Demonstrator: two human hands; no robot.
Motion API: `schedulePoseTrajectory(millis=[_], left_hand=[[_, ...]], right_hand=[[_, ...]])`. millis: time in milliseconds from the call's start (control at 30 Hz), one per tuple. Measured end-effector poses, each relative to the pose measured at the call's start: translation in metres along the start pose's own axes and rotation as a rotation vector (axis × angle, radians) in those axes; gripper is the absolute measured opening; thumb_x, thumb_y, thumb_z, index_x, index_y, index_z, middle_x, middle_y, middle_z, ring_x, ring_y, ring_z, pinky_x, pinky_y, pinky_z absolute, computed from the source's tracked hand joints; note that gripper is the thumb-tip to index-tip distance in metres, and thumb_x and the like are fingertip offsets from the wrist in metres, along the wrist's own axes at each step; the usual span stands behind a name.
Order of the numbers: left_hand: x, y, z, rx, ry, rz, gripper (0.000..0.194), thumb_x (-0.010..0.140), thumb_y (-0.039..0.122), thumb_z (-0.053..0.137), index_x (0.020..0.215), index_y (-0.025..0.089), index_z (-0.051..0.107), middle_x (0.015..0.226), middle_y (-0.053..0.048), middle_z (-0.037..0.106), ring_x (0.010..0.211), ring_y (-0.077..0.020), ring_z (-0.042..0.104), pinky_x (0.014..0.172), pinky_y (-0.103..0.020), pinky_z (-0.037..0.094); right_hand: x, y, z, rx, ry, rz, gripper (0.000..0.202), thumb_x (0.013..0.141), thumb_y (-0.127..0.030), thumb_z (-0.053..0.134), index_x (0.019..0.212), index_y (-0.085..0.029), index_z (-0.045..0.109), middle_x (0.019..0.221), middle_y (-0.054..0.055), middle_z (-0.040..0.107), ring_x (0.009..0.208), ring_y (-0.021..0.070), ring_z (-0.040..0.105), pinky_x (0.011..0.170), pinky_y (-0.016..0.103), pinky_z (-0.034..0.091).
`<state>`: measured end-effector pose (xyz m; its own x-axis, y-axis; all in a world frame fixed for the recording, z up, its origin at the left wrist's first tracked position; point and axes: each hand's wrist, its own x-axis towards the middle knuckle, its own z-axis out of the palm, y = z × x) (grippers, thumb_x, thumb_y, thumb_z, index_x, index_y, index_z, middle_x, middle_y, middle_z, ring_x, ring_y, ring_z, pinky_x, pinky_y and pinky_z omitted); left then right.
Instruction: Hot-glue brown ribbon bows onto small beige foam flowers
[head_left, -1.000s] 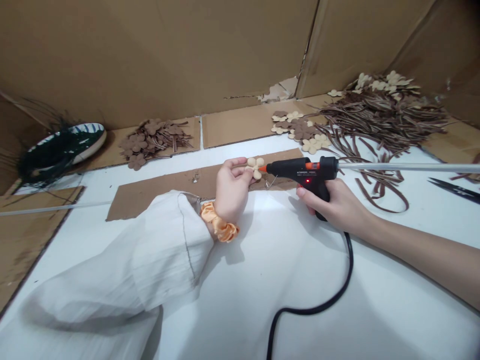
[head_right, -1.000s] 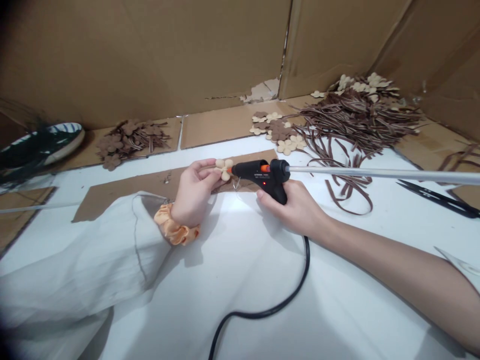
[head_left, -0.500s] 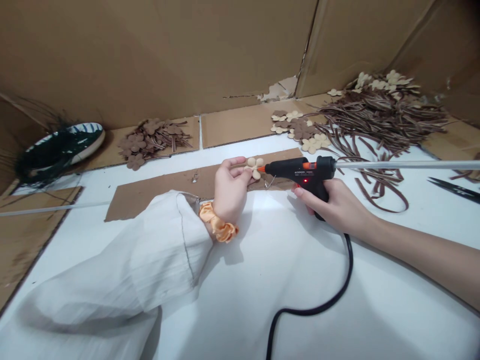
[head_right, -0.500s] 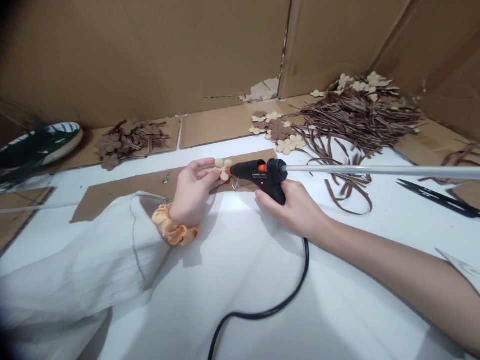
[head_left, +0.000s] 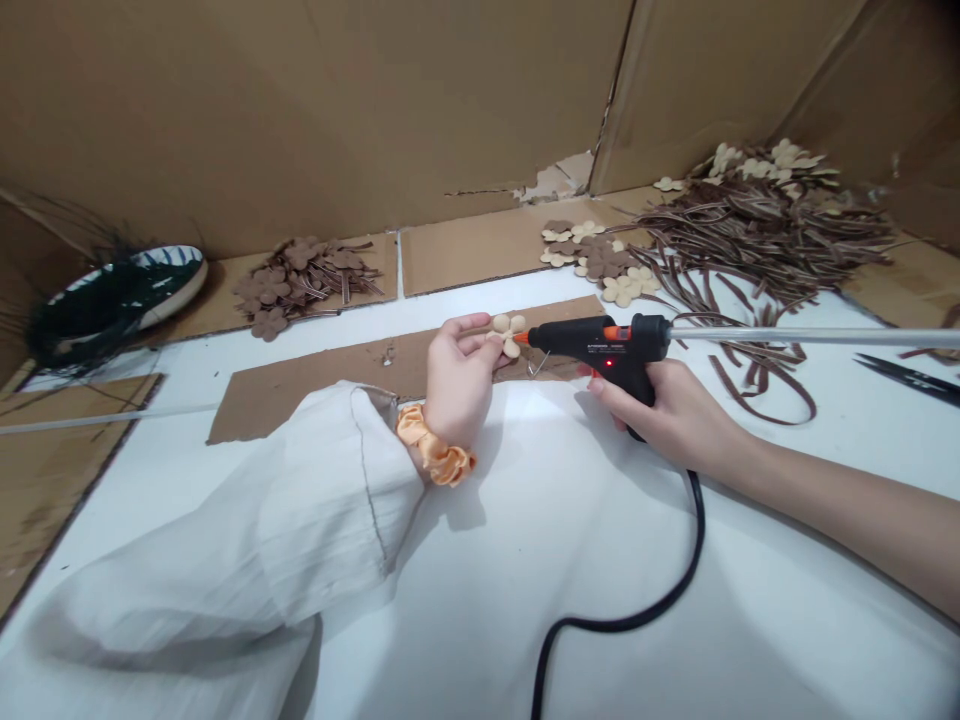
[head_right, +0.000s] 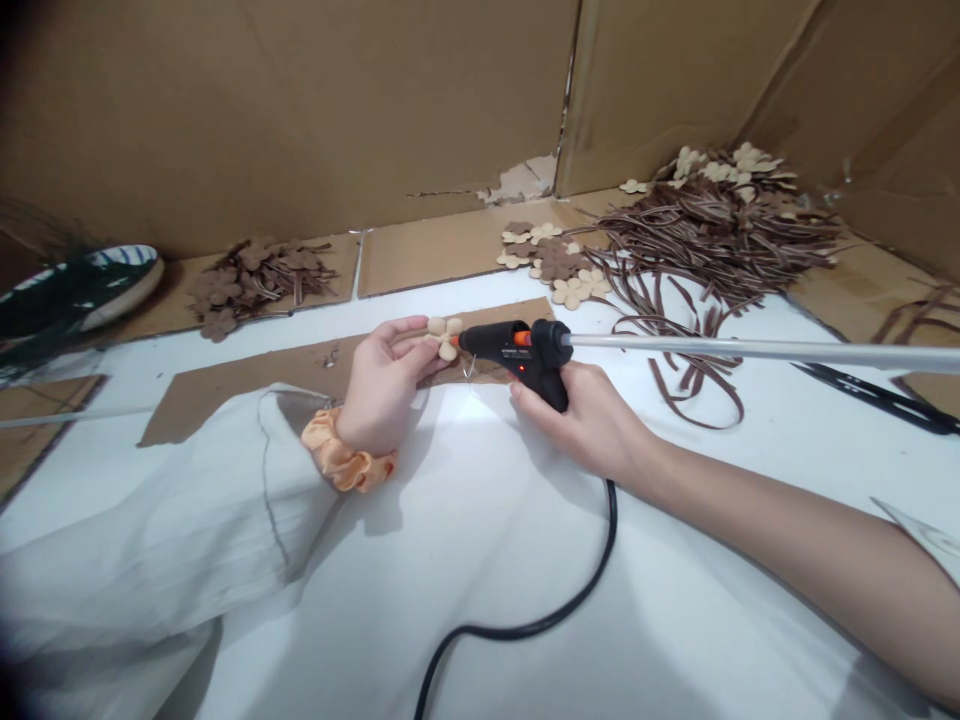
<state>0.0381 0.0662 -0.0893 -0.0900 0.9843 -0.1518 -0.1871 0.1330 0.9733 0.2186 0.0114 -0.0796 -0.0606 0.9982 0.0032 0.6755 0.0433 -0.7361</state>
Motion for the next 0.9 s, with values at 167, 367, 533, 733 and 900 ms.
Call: schedulePoseTrajectory(millis=[167, 367, 533, 733, 900], left_hand=[[0.001, 0.0, 0.001, 0.0, 0.014, 0.0, 0.018, 0.077, 0.003, 0.056, 0.092, 0.013, 0.053, 0.069, -0.002, 0.068, 0.065, -0.0123, 0.067, 0.079, -0.031, 0.056], [0.0, 0.0, 0.001, 0.031, 0.009, 0.007, 0.017, 0.077, 0.004, 0.055, 0.092, 0.013, 0.052, 0.067, -0.001, 0.067, 0.06, -0.0107, 0.065, 0.07, -0.026, 0.055], [-0.002, 0.001, 0.0, 0.078, -0.007, 0.032, 0.02, 0.076, 0.004, 0.055, 0.093, 0.014, 0.051, 0.062, 0.002, 0.064, 0.05, -0.0089, 0.058, 0.055, -0.022, 0.049], [0.003, 0.002, -0.004, 0.138, -0.03, 0.127, 0.018, 0.077, 0.009, 0.054, 0.093, 0.015, 0.051, 0.064, 0.002, 0.064, 0.055, -0.0104, 0.06, 0.056, -0.022, 0.047], [0.013, 0.002, -0.014, 0.364, 0.014, 0.245, 0.016, 0.078, 0.013, 0.052, 0.093, 0.017, 0.055, 0.071, -0.001, 0.068, 0.068, -0.0142, 0.064, 0.065, -0.025, 0.046]], right_hand=[[-0.001, 0.001, 0.0, -0.015, 0.006, 0.012, 0.032, 0.08, -0.042, 0.05, 0.057, -0.02, 0.047, 0.046, -0.002, 0.045, 0.043, 0.0118, 0.041, 0.043, 0.026, 0.032], [-0.001, 0.001, 0.001, -0.005, 0.003, 0.009, 0.029, 0.08, -0.041, 0.051, 0.063, -0.018, 0.053, 0.05, -0.002, 0.049, 0.045, 0.012, 0.043, 0.044, 0.025, 0.033], [0.0, 0.001, 0.001, -0.022, 0.004, 0.027, 0.029, 0.08, -0.042, 0.051, 0.061, -0.019, 0.05, 0.051, -0.002, 0.05, 0.045, 0.0118, 0.043, 0.045, 0.025, 0.033], [0.0, -0.001, -0.001, 0.067, 0.061, 0.049, 0.023, 0.08, -0.039, 0.054, 0.068, -0.02, 0.048, 0.052, -0.003, 0.05, 0.048, 0.0124, 0.046, 0.049, 0.025, 0.036], [0.002, 0.001, -0.007, 0.155, 0.021, 0.144, 0.023, 0.081, -0.041, 0.054, 0.071, -0.02, 0.048, 0.052, -0.002, 0.054, 0.05, 0.0135, 0.049, 0.051, 0.026, 0.038]])
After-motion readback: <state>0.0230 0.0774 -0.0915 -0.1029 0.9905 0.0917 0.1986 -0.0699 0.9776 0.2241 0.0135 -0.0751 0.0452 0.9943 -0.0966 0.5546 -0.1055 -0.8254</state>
